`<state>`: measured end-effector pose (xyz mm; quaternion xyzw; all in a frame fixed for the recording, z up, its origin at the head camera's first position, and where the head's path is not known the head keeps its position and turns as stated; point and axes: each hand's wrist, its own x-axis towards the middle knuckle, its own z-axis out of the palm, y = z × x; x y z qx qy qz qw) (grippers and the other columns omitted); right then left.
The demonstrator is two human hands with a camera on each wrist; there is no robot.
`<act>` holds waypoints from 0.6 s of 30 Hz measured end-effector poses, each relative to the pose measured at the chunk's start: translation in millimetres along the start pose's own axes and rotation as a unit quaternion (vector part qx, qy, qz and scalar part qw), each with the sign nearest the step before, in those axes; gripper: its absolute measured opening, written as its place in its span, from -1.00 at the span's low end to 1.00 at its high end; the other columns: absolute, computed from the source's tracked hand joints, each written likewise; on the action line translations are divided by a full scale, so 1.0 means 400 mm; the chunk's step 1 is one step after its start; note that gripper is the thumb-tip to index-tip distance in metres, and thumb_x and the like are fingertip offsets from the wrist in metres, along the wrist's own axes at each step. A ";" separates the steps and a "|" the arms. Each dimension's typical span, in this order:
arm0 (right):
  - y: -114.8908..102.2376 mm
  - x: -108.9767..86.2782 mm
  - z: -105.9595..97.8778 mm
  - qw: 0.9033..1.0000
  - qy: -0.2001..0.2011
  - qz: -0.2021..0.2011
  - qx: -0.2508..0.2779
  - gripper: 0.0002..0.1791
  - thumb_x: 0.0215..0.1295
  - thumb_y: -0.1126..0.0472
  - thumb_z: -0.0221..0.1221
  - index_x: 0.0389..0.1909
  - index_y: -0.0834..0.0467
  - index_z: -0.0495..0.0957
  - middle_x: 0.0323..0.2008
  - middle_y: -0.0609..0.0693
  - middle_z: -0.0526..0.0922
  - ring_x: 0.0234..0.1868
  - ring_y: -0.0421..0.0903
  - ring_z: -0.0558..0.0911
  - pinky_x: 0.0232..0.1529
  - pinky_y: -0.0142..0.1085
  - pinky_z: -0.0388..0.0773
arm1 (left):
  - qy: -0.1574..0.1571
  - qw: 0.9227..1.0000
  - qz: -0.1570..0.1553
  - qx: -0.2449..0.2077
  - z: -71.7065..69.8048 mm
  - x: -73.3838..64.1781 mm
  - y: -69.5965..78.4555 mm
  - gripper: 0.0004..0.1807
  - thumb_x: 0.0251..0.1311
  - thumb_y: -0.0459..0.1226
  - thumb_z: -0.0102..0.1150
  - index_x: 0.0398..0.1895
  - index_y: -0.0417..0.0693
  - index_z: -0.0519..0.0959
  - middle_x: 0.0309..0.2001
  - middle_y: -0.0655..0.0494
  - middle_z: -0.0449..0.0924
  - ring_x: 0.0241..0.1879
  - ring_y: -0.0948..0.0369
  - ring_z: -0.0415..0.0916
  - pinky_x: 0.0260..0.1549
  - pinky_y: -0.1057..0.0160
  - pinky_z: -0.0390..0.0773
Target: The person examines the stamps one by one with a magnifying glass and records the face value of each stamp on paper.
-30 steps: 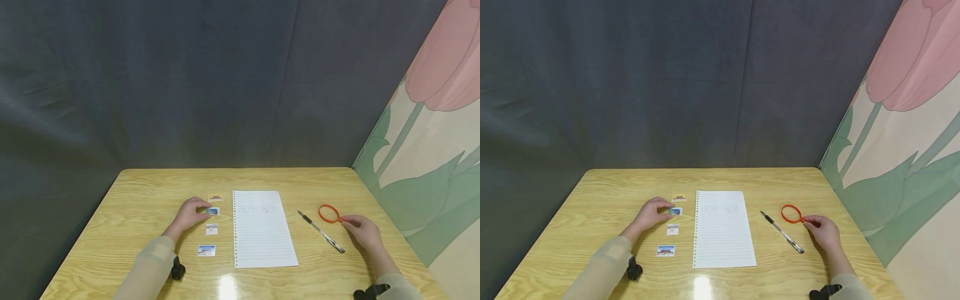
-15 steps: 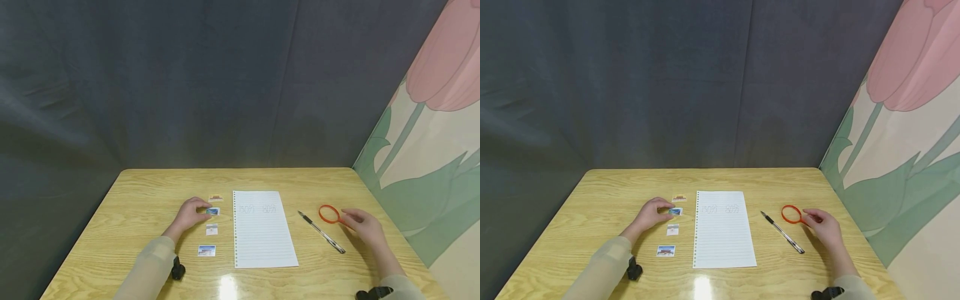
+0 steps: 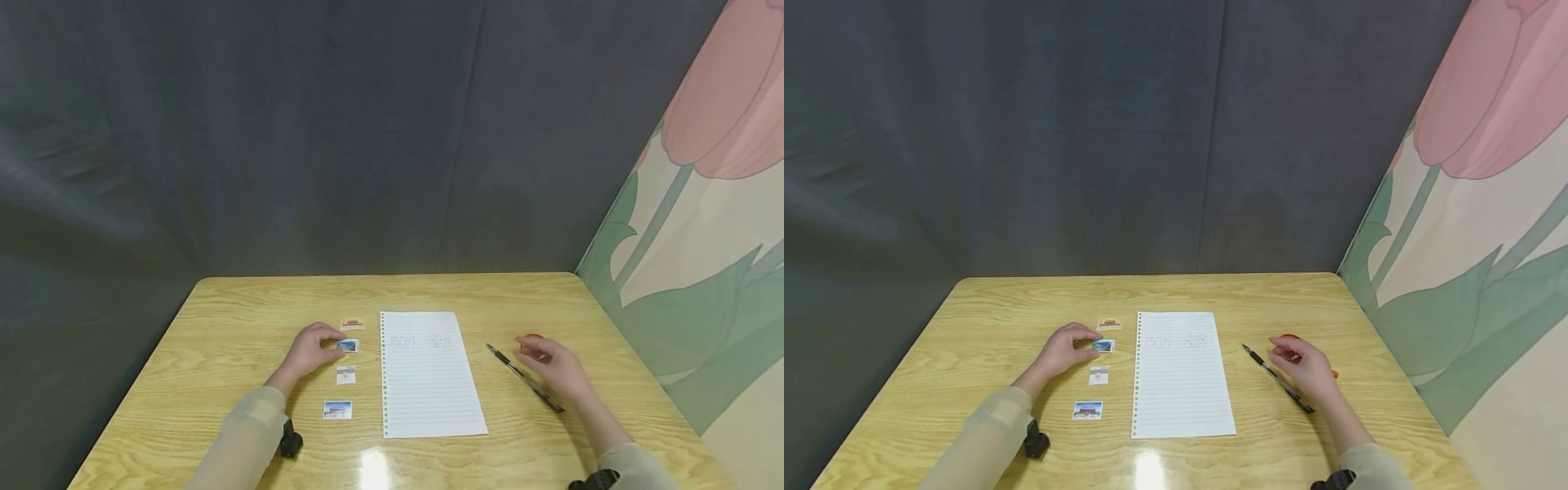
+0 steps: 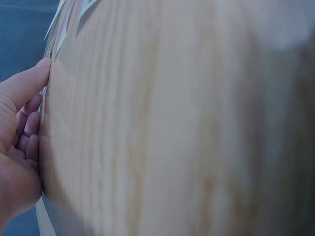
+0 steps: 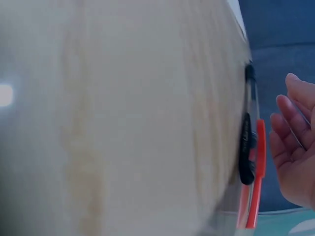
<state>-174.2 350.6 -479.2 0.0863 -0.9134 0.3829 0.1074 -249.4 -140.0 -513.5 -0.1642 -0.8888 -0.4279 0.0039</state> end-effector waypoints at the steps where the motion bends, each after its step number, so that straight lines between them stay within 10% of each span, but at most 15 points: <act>1: 0.002 0.000 0.005 1.000 -0.002 -0.001 -0.004 -0.60 0.25 0.24 0.35 0.09 0.27 0.62 -0.25 -0.01 0.71 -0.26 -0.29 0.59 -0.26 -0.42 0.57 | 0.001 1.000 0.000 0.000 0.000 0.001 -0.002 -0.68 0.06 -0.28 0.49 -0.07 -0.02 0.74 -0.10 0.13 0.59 -0.01 0.04 0.52 0.08 -0.04 0.51; 18: 0.004 -0.015 0.054 0.999 -0.017 -0.009 -0.040 -0.53 0.15 0.22 0.43 0.08 0.27 0.64 -0.21 0.01 0.71 -0.21 -0.10 0.66 -0.19 -0.32 0.62 | 0.004 1.000 -0.002 0.007 0.000 0.002 -0.005 -0.69 0.05 -0.27 0.49 -0.08 -0.01 0.74 -0.09 0.14 0.59 0.00 0.05 0.51 0.10 -0.04 0.50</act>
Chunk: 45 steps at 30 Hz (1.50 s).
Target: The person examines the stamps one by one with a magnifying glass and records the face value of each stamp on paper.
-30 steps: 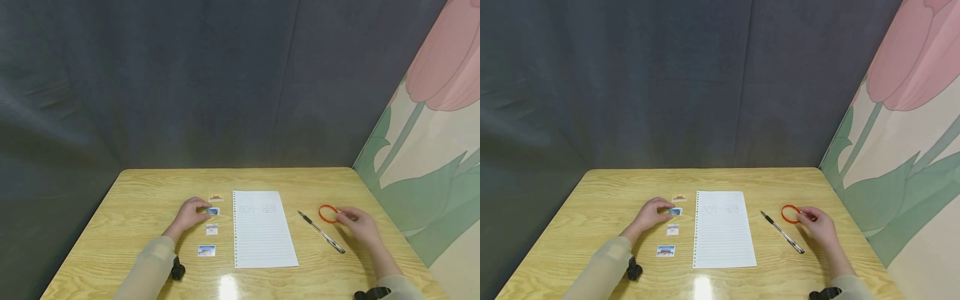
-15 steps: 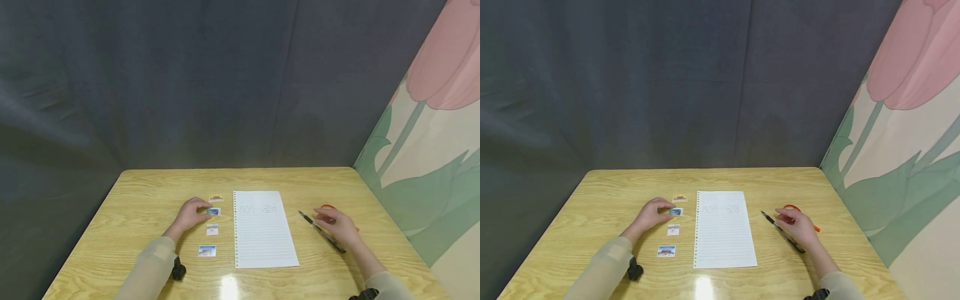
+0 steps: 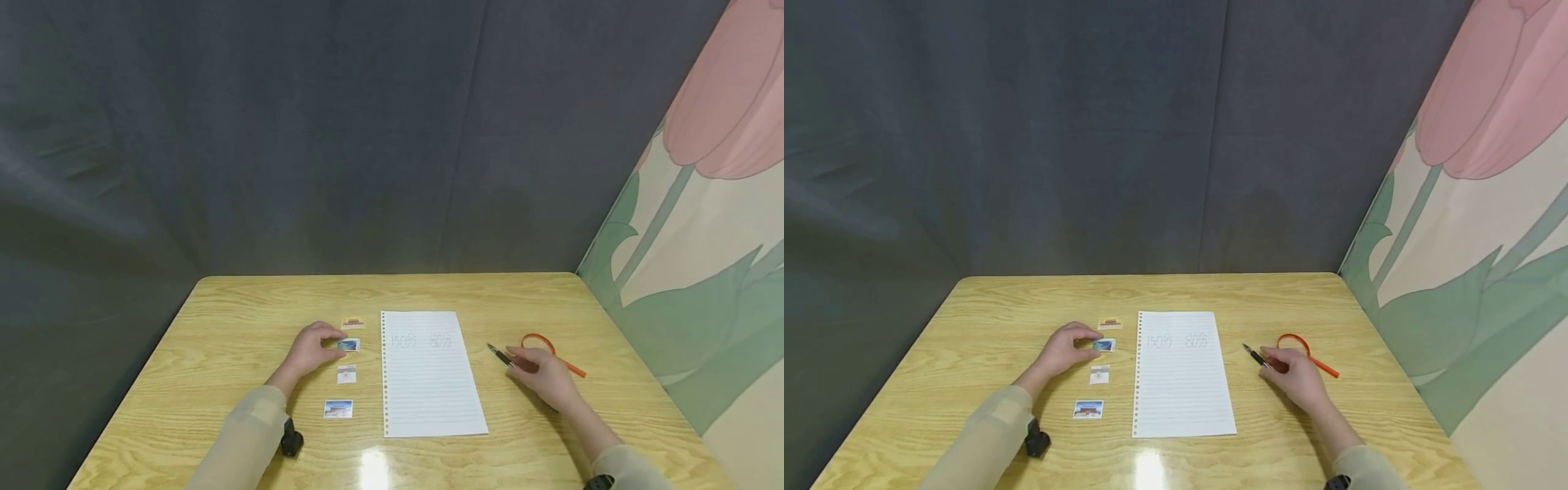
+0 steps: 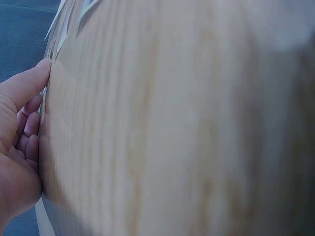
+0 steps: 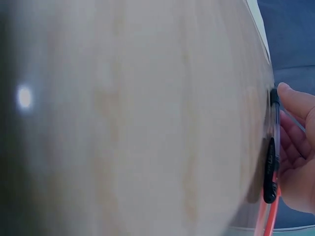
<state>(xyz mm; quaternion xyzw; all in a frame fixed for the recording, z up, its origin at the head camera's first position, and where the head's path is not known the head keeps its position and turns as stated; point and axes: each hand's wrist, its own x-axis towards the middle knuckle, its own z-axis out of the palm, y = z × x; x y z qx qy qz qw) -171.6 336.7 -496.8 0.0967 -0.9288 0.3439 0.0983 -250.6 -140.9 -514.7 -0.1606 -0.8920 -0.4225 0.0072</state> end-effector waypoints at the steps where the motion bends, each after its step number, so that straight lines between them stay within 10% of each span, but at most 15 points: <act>1: 0.000 0.000 0.003 1.000 0.004 -0.004 0.000 -0.54 0.14 0.23 0.43 0.07 0.28 0.65 -0.22 0.02 0.71 -0.21 -0.09 0.66 -0.19 -0.32 0.62 | 0.000 1.000 0.000 0.001 0.000 0.000 0.000 -0.69 0.05 -0.27 0.49 -0.08 -0.01 0.74 -0.09 0.15 0.59 0.00 0.05 0.51 0.10 -0.04 0.50; 30: -0.014 0.000 0.028 0.997 0.041 -0.010 -0.059 -0.72 0.14 0.38 0.37 -0.08 0.24 0.73 -0.21 0.09 0.71 -0.21 0.02 0.62 -0.25 -0.18 0.58 | 0.000 1.000 -0.005 0.003 -0.001 0.001 0.007 -0.69 0.05 -0.30 0.49 -0.08 -0.03 0.74 -0.10 0.13 0.59 0.00 0.05 0.51 0.10 -0.03 0.51; 38: -0.014 0.011 0.013 1.000 0.025 -0.014 -0.012 -0.65 0.23 0.40 0.31 0.05 0.21 0.67 -0.37 -0.07 0.62 -0.40 -0.23 0.48 -0.43 -0.39 0.50 | -0.002 1.000 -0.006 0.002 -0.001 -0.002 0.010 -0.67 0.06 -0.30 0.48 -0.06 -0.05 0.73 -0.07 0.11 0.59 0.01 0.03 0.51 0.09 -0.02 0.51; 45: -0.024 0.014 -0.005 0.998 -0.007 0.005 0.069 -0.64 0.35 0.39 0.20 0.15 0.23 0.60 -0.06 0.16 0.65 -0.29 -0.25 0.56 -0.36 -0.39 0.59 | 0.001 1.000 0.007 0.001 -0.003 -0.021 0.034 -0.59 0.11 -0.29 0.45 0.06 -0.12 0.67 0.02 0.05 0.61 0.09 0.02 0.50 0.14 -0.01 0.50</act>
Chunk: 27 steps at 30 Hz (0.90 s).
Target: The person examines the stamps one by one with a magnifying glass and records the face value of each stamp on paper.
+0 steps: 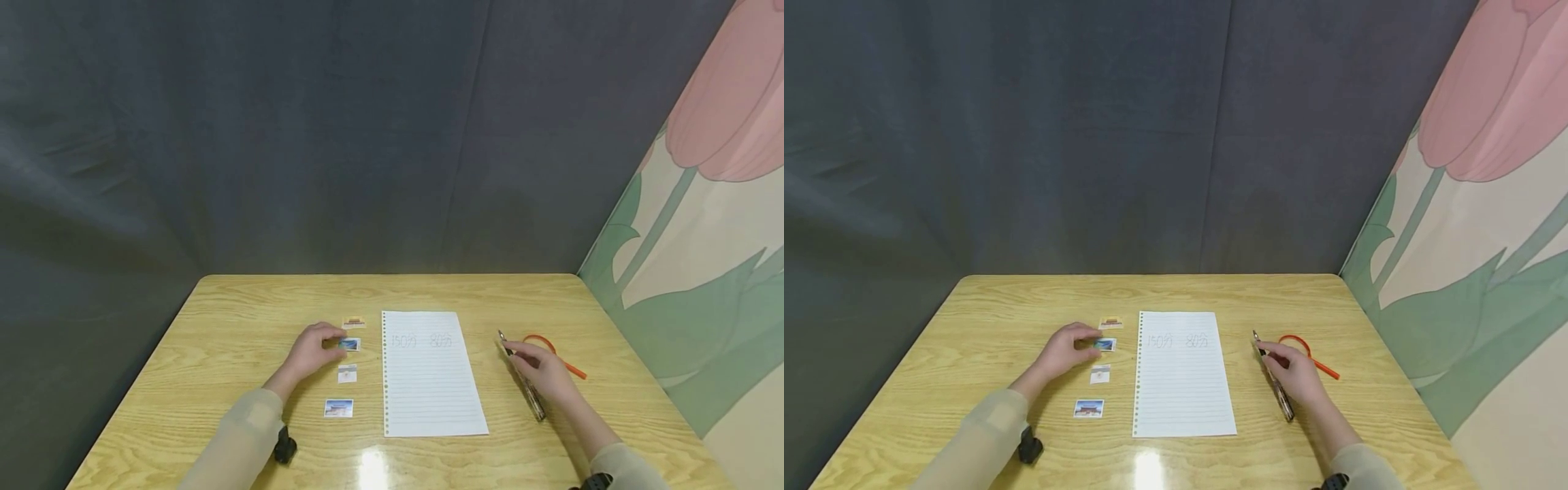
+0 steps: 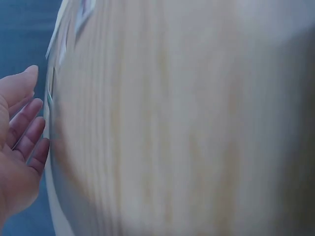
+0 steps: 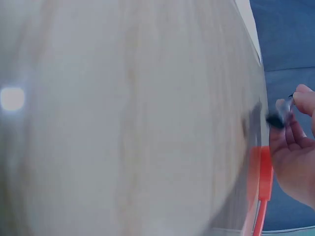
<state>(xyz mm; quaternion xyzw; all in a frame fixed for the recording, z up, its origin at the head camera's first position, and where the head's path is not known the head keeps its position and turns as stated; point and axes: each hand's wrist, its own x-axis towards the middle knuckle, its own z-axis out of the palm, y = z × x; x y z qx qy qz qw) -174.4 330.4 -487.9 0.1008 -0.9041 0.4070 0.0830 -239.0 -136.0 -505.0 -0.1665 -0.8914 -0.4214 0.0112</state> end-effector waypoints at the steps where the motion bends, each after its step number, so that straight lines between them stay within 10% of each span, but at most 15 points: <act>1: -0.004 0.000 -0.003 1.000 -0.008 0.016 0.014 -0.65 0.39 0.36 0.18 0.17 0.23 0.59 -0.05 0.17 0.64 -0.28 -0.24 0.56 -0.36 -0.39 0.59 | 0.003 1.000 0.004 0.002 0.003 -0.004 0.009 -0.60 0.11 -0.29 0.44 0.06 -0.12 0.67 0.03 0.04 0.61 0.11 0.01 0.49 0.15 -0.02 0.49; 14: -0.010 0.014 0.007 0.974 -0.044 0.071 0.210 -0.56 0.49 0.25 0.09 0.25 0.43 0.43 -0.05 0.29 0.60 -0.22 -0.12 0.68 -0.23 -0.40 0.66 | -0.050 0.991 0.114 0.049 0.083 -0.080 0.159 -0.59 0.18 -0.26 0.39 0.10 -0.15 0.64 0.13 -0.03 0.59 0.19 -0.02 0.47 0.18 -0.03 0.48; 27: -0.033 0.025 0.038 0.930 -0.044 0.031 0.365 -0.56 0.42 0.48 0.05 0.28 0.49 0.35 -0.14 0.12 0.60 -0.13 -0.13 0.68 -0.08 -0.31 0.66 | -0.093 0.980 0.139 0.109 0.143 -0.145 0.205 -0.46 0.17 -0.12 0.39 0.21 -0.10 0.58 0.20 0.07 0.57 0.20 0.09 0.49 0.21 0.10 0.47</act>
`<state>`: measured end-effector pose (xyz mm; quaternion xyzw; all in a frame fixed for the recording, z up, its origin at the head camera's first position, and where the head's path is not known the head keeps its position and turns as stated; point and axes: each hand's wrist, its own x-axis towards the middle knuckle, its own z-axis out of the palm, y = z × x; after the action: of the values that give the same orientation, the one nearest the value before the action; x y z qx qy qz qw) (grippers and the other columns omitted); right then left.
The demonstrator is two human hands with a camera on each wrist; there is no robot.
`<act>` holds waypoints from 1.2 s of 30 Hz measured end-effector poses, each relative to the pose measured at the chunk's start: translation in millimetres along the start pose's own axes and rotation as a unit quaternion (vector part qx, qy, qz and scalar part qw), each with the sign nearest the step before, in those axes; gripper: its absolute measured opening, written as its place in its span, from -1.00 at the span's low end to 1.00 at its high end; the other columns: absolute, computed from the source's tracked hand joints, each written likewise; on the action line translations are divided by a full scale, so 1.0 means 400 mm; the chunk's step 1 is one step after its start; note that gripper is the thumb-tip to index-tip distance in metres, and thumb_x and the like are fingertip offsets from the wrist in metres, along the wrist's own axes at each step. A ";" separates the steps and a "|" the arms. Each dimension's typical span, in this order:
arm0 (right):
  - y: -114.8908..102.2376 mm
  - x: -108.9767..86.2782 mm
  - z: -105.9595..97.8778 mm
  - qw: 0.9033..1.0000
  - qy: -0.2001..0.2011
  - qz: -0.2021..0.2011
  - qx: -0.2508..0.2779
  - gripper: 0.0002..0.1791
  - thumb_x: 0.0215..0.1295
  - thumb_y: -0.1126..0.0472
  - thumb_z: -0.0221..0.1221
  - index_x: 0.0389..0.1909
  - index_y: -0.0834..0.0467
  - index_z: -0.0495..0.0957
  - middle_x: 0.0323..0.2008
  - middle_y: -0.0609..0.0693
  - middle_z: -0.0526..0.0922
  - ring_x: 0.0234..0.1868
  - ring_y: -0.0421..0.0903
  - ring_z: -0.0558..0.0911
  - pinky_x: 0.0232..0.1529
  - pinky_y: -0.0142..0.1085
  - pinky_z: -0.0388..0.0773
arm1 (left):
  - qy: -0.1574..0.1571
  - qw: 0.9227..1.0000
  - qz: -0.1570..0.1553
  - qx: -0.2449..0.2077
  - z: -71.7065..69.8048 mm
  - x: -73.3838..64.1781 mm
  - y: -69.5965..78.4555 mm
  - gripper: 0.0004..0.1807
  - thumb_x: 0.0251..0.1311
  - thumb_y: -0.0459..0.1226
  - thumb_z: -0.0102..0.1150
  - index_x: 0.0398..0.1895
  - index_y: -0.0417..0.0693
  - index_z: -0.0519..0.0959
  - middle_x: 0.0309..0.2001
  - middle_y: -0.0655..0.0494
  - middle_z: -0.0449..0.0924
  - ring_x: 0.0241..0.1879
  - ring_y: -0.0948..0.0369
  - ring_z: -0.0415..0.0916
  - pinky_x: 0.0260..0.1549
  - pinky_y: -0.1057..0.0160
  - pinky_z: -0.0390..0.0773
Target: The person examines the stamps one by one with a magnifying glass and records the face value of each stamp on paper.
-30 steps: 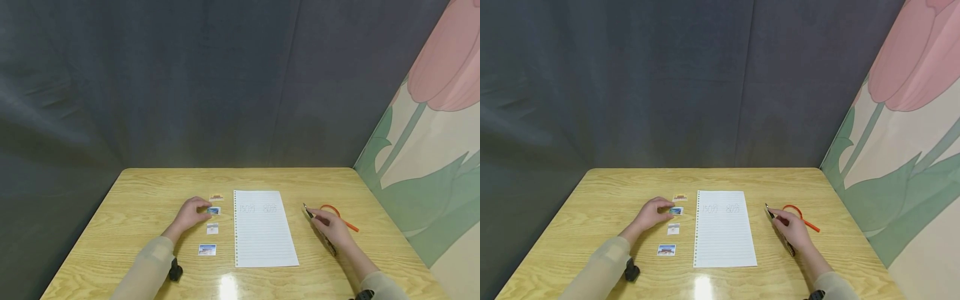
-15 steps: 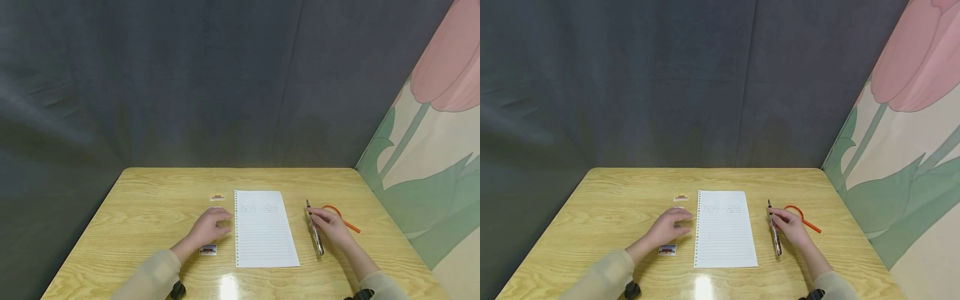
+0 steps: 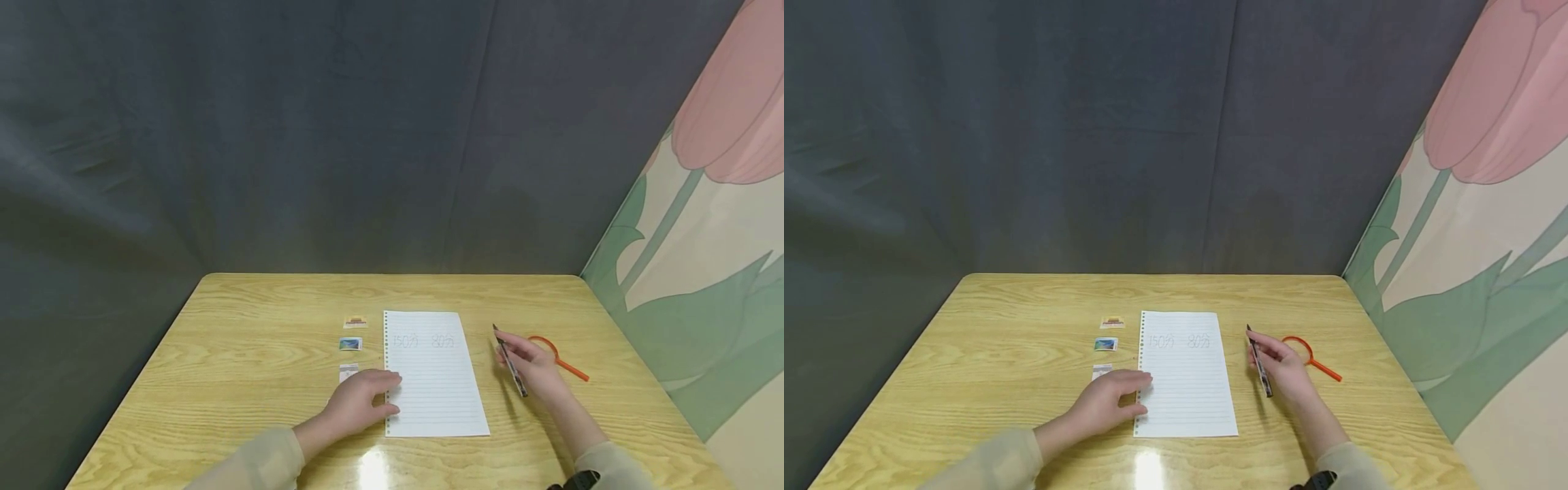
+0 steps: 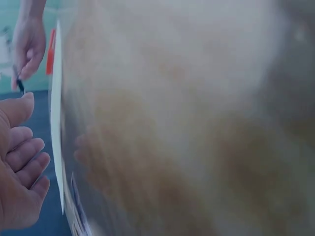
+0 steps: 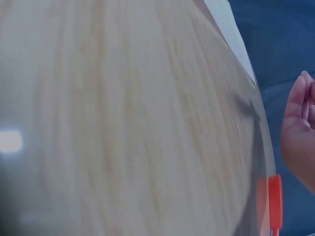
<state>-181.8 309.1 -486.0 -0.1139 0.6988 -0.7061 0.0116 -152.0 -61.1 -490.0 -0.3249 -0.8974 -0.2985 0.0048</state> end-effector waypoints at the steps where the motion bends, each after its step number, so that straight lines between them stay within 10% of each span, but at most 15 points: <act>1: -0.002 0.002 0.008 1.000 0.005 0.000 -0.004 -0.56 0.41 0.49 0.07 0.27 0.51 0.34 -0.16 0.12 0.59 -0.14 -0.13 0.68 -0.08 -0.32 0.66 | -0.003 1.000 0.002 0.002 0.003 -0.003 0.002 -0.46 0.17 -0.12 0.39 0.22 -0.09 0.58 0.20 0.08 0.57 0.20 0.10 0.49 0.21 0.10 0.47; 12: 0.007 0.033 0.079 0.999 0.017 -0.032 -0.031 -0.57 0.45 0.40 0.07 0.19 0.62 0.31 -0.19 0.09 0.66 -0.22 -0.13 0.68 -0.15 -0.36 0.67 | -0.001 0.996 0.059 0.070 0.027 -0.034 0.026 -0.46 0.12 -0.10 0.40 0.16 -0.10 0.61 0.17 0.03 0.59 0.19 0.13 0.51 0.25 0.16 0.43; 25: 0.026 0.086 0.196 0.998 0.048 0.030 -0.030 -0.70 0.42 0.39 0.12 0.07 0.51 0.46 -0.24 0.23 0.69 -0.33 -0.19 0.66 -0.28 -0.39 0.67 | -0.006 0.994 0.060 0.094 0.038 -0.028 0.015 -0.48 0.15 -0.07 0.39 0.14 -0.12 0.63 0.21 0.00 0.56 0.23 0.13 0.48 0.27 0.15 0.40; 32: 0.028 0.108 0.246 0.995 0.058 0.037 -0.070 -0.79 0.34 0.43 0.19 -0.09 0.47 0.50 -0.33 0.23 0.68 -0.39 -0.17 0.66 -0.31 -0.37 0.67 | -0.001 0.992 0.073 0.105 0.040 -0.025 0.010 -0.67 0.11 -0.06 0.42 -0.54 0.02 0.47 0.17 0.02 0.59 0.22 0.13 0.49 0.21 0.18 0.47; 36: 0.015 0.108 0.272 0.996 0.050 0.045 -0.060 -0.81 0.38 0.41 0.17 -0.10 0.46 0.48 -0.30 0.21 0.69 -0.31 -0.09 0.69 -0.24 -0.32 0.69 | -0.006 0.991 0.072 0.109 0.038 -0.026 0.009 -0.60 0.12 -0.05 0.40 -0.60 0.07 0.36 0.19 0.04 0.58 0.23 0.14 0.48 0.20 0.18 0.48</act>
<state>-205.4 194.3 -485.8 -0.0475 0.7443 -0.6661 0.0019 -138.9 -56.9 -502.8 -0.3874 -0.8991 -0.1958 0.0567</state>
